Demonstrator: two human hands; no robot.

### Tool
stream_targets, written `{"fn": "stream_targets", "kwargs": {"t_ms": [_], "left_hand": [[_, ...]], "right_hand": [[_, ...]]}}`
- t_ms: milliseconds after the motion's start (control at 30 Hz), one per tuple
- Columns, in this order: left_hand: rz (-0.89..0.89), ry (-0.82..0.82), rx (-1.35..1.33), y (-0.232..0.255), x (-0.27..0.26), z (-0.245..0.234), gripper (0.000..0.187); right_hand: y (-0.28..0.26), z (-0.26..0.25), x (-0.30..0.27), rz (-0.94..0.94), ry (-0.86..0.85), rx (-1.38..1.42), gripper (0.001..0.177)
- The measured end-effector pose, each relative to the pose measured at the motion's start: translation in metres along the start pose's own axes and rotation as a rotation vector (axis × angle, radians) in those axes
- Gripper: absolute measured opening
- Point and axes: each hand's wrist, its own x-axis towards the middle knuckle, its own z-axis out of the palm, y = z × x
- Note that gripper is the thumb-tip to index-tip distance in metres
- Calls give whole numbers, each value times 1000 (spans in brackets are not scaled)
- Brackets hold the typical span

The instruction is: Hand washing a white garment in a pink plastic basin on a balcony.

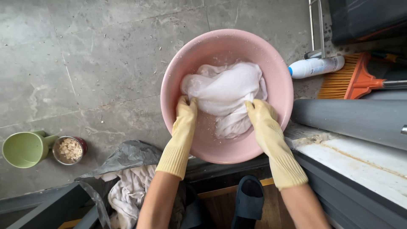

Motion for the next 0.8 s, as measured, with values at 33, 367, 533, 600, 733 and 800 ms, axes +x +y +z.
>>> {"fn": "stream_targets", "kwargs": {"t_ms": [33,367,533,600,733,800], "left_hand": [[155,81,-95,-15,28,15,51],[1180,29,70,-41,-14,86,96],[886,-69,-209,-25,-60,49,43],[824,2,-178,-21,-59,32,42],[624,182,-116,-17,-63,7,43],[581,244,-113,-4,-76,-9,44]], "right_hand": [[-8,-17,-8,36,-65,41,44],[-47,-39,-3,238,-396,1251,35],[-64,-46,10,-80,-412,1414,48],[-64,-51,7,-169,-375,1436,56],[-75,-69,-60,-166,-386,904,79],[-74,-42,-80,-140,-359,384,90]]}}
